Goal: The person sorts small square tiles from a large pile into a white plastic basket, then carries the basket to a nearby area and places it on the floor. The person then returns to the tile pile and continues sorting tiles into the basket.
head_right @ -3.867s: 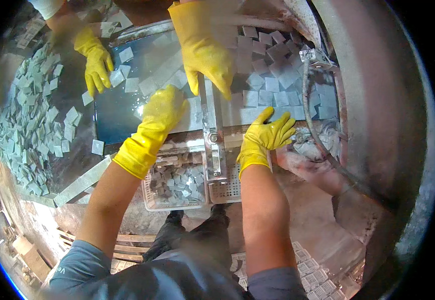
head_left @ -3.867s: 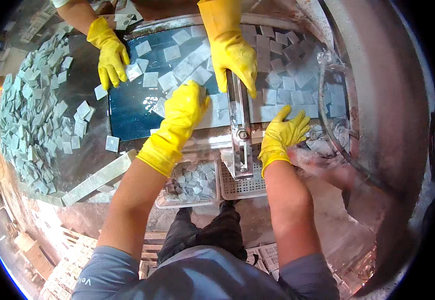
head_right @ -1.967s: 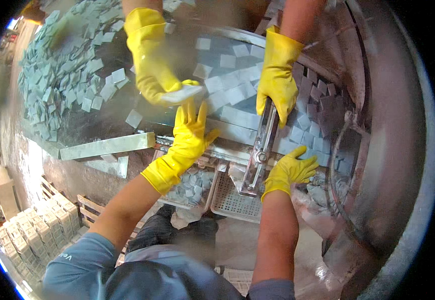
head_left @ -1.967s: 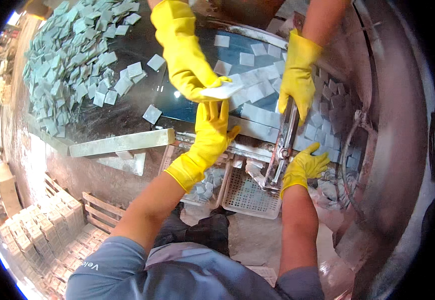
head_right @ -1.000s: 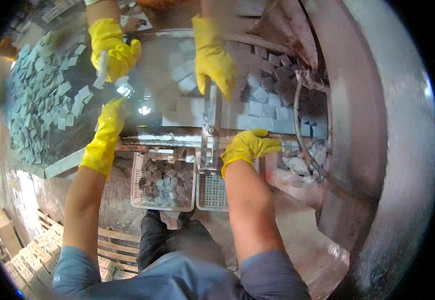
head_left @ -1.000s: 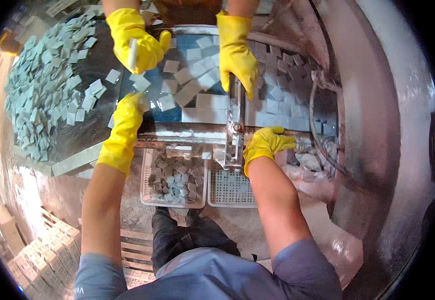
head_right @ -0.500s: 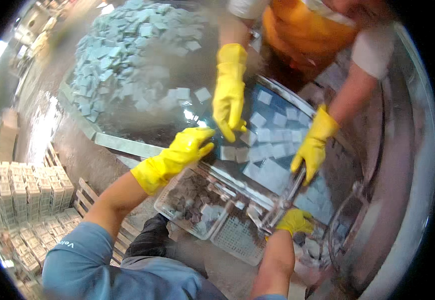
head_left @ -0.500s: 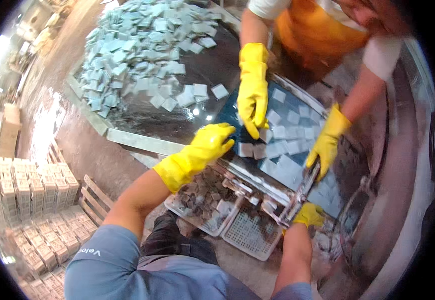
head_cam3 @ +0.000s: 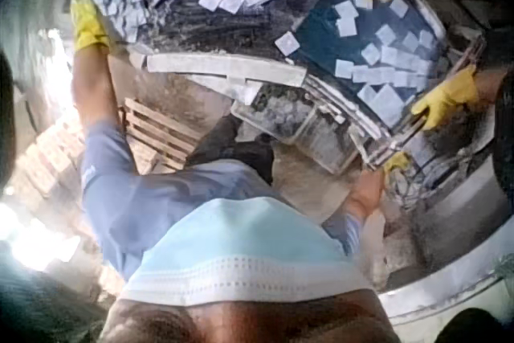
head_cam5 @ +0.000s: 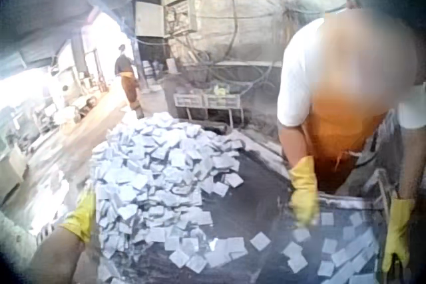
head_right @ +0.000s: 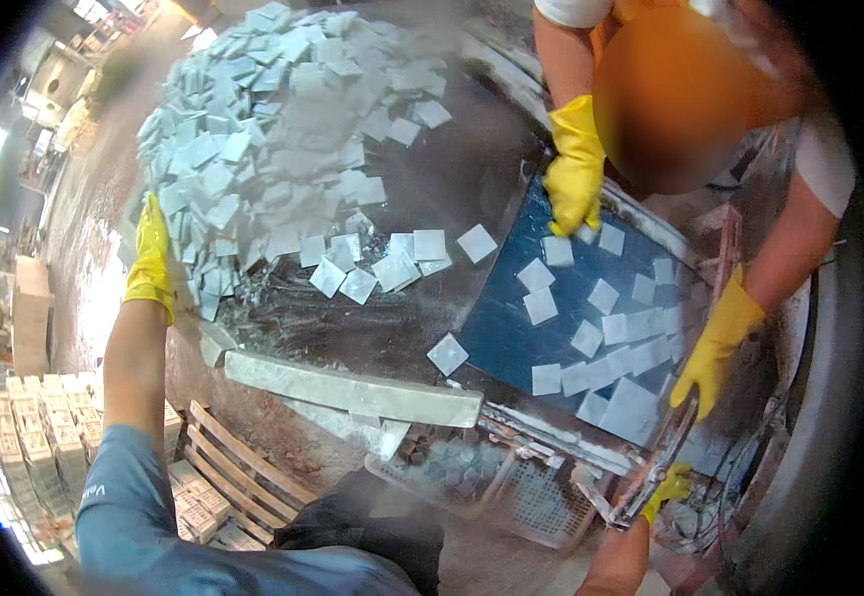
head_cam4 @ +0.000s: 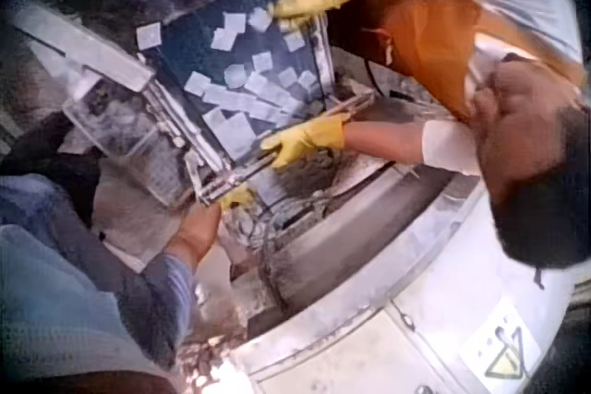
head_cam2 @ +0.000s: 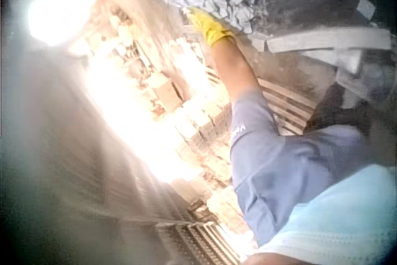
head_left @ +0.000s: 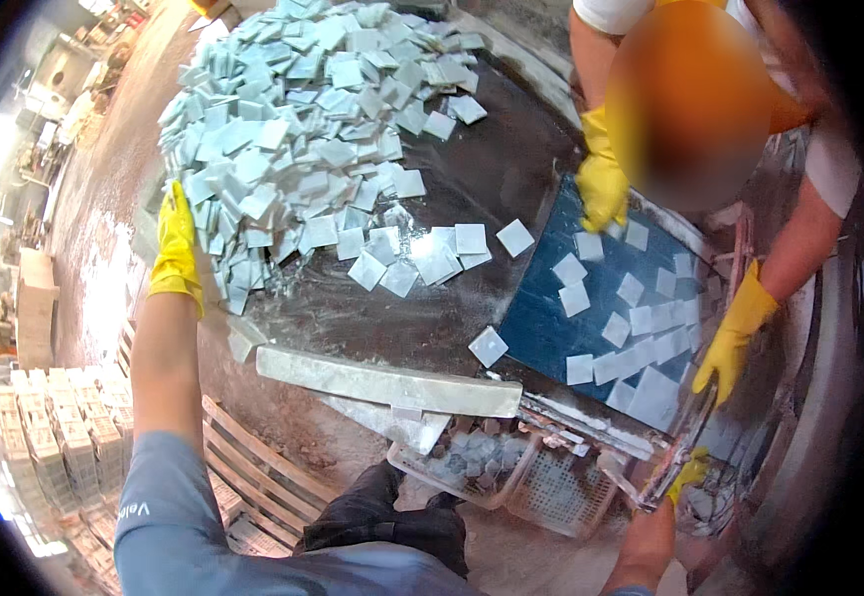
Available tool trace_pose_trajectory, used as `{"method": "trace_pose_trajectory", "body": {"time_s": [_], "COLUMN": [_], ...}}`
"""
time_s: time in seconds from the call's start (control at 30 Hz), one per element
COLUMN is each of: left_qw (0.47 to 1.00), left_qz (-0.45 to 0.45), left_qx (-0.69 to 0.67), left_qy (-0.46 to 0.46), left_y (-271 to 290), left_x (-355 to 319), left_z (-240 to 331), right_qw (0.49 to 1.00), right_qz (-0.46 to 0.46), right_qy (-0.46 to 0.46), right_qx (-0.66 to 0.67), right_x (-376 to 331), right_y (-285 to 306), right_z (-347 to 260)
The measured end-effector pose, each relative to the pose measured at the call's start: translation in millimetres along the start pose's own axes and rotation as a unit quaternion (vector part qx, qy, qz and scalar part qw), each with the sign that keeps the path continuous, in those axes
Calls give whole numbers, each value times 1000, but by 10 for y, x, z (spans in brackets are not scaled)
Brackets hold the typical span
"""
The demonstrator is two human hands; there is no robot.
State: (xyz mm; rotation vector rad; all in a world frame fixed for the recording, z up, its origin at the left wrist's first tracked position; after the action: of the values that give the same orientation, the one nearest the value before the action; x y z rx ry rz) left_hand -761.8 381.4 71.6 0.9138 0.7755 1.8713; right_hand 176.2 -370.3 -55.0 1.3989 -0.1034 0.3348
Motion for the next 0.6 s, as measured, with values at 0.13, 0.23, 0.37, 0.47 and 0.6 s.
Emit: {"method": "trace_pose_trajectory", "body": {"time_s": [0.13,0.23,0.37,0.47,0.6], "left_qw": [982,950,995,992,976], "left_qz": [31,-6,27,-99,-92], "left_qx": [178,253,88,51,167], "left_qy": [-57,-184,-45,-52,-101], "left_y": [-38,-352,-216,-204,-357], "left_x": [11,-406,-992,-1073,-1685], "left_z": [-373,492,1207,1570,2005], "right_qw": [1000,1000,1000,999,997], "right_qz": [-21,-8,-13,-14,-15], "right_qy": [-18,-15,9,9,29], "right_qx": [7,0,19,37,74], "right_x": [-173,-73,184,237,375], "right_y": [-16,-57,-171,-225,-250], "right_z": [195,-50,-519,-642,-864]}}
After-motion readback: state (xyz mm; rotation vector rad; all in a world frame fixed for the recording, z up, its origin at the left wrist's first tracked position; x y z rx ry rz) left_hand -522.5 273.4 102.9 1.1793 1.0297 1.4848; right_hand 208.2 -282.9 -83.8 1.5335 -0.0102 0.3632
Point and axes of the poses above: each hand's wrist, its own x-axis towards the middle knuckle, its own y-axis out of the back of the hand, z = x × y, the point moved 3 cm from there along x, towards the middle knuckle, and after that the axes turned 5 degrees about -z, right-handed, at the moved point
